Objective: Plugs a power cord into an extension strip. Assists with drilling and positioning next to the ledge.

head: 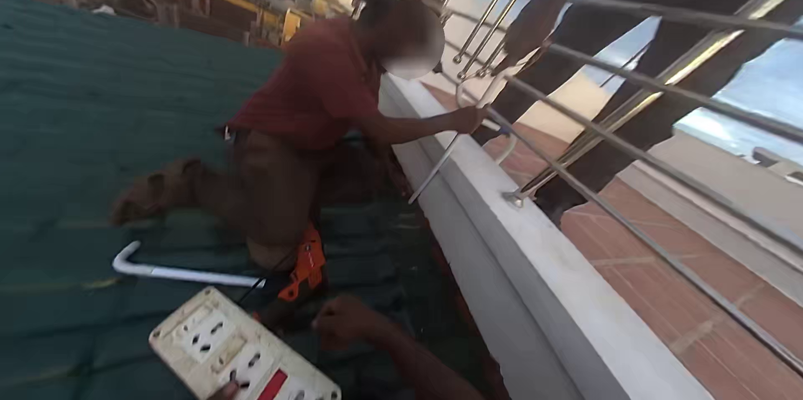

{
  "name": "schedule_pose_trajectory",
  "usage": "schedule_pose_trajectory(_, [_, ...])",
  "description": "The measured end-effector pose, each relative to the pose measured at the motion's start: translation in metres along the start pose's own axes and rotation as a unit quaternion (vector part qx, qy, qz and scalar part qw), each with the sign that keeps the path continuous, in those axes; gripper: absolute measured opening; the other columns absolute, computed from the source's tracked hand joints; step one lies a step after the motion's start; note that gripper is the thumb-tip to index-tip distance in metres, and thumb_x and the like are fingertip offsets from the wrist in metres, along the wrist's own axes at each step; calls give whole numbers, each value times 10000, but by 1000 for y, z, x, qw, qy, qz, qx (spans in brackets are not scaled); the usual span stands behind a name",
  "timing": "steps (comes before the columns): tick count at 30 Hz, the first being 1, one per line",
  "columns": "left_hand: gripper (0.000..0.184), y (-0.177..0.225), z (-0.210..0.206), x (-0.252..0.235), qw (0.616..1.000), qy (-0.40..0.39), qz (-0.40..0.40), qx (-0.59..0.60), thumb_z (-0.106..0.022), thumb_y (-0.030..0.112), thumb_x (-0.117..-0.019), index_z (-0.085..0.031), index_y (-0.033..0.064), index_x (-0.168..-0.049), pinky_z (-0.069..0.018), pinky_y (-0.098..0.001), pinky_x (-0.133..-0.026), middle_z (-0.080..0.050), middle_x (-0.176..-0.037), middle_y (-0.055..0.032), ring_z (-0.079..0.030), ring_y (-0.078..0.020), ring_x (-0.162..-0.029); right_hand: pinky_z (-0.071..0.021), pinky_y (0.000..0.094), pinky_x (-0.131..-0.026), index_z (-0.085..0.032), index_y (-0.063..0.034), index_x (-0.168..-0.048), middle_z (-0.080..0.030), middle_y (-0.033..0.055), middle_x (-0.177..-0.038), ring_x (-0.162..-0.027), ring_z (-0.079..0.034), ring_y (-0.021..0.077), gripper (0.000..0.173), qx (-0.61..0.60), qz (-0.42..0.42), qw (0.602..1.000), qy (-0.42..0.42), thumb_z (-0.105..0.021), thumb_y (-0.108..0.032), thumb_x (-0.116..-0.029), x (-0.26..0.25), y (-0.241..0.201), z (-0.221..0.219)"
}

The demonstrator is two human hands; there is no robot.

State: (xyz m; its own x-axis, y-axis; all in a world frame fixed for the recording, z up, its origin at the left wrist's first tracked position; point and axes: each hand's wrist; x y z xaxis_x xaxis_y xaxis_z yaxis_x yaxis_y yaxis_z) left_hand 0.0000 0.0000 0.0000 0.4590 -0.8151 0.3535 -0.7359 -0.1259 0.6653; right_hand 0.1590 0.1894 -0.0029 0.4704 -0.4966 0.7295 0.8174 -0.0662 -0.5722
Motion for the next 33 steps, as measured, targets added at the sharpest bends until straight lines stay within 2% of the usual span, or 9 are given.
schedule_pose_trajectory(5, [395,-28,22,-27,995,8,-91,41,-264,79,-1012,-632,197,-929,-637,-244,-727,-771,-841,74,-739,-27,-789,-580,424,-782,-618,-10,-1316,-702,167,-1035,-827,-692,232,325,93,-57,988,-109,-520,-210,-1080,6,60,-7])
schedule_pose_trajectory(7, [199,-26,30,-39,993,-27,-79,79,-464,211,-974,-658,178,-1007,-647,-341,-758,-768,-917,-5,-748,-109,-856,-564,385,-786,-597,-24,-1363,-688,165,-1048,-823,-667,204,338,98,-43,988,-108,-532,-196,-1080,2,70,-17])
schedule_pose_trajectory(8, [204,-27,38,-48,992,-56,-59,98,-634,311,-909,-673,182,-1063,-644,-395,-779,-760,-970,-34,-746,-149,-900,-559,383,-792,-605,-38,-1367,-691,163,-1043,-825,-663,204,343,102,-34,990,-95,-558,-203,-1071,-1,72,-22])
schedule_pose_trajectory(10, [357,-25,48,-63,986,-112,-22,124,-750,393,-827,-680,206,-1122,-637,-442,-795,-750,-1037,-48,-740,-181,-954,-567,440,-833,-644,-74,-1345,-710,167,-1049,-855,-685,245,353,101,-17,993,-64,-625,-240,-1034,-12,78,-38])
schedule_pose_trajectory(14, [373,-16,49,-71,980,-157,-12,120,-727,380,-849,-658,193,-1165,-629,-440,-817,-734,-1082,-52,-727,-186,-999,-524,551,-940,-648,-31,-1329,-699,215,-1100,-987,-677,350,422,101,10,994,-39,-680,-291,-999,-29,85,-80])
schedule_pose_trajectory(19, [320,-7,50,-67,977,-195,-23,83,-612,376,-948,-637,196,-1211,-624,-394,-840,-723,-1111,-29,-715,-147,-1023,-517,576,-953,-645,-63,-1306,-706,171,-1123,-1066,-670,345,428,121,-6,991,-61,-668,-339,-980,-48,94,-135])
schedule_pose_trajectory(23, [383,-2,52,-71,975,-204,-17,88,-570,407,-959,-598,181,-1267,-608,-416,-870,-696,-1164,-43,-691,-160,-1074,-490,579,-997,-628,-99,-1326,-629,158,-1296,-1230,-594,352,441,220,18,974,-60,-664,-330,-951,-36,98,-165])
schedule_pose_trajectory(28, [349,-4,41,-71,974,-187,-6,127,-636,364,-921,-641,163,-1207,-620,-428,-854,-720,-1118,-63,-715,-182,-1040,-448,574,-1052,-578,-39,-1372,-579,225,-1350,-1298,-538,407,390,306,65,950,-12,-555,-220,-1027,-36,113,-179])
schedule_pose_trajectory(33, [386,4,37,-69,990,-102,19,97,-723,375,-842,-650,191,-1173,-622,-464,-830,-726,-1095,-72,-725,-207,-1012,-463,598,-1023,-552,-16,-1387,-587,255,-1338,-1287,-546,440,417,340,82,937,-22,-547,-132,-987,-19,116,-146])
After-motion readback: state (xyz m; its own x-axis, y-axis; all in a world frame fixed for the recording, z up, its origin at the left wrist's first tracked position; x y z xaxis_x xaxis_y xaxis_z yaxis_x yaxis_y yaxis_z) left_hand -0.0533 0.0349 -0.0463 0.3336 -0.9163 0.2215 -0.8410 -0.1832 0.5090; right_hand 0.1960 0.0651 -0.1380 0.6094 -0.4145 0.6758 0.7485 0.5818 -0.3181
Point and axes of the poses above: each hand's wrist, its own x-axis away from the middle knuckle, its own z-axis out of the back of the hand, y = z × x
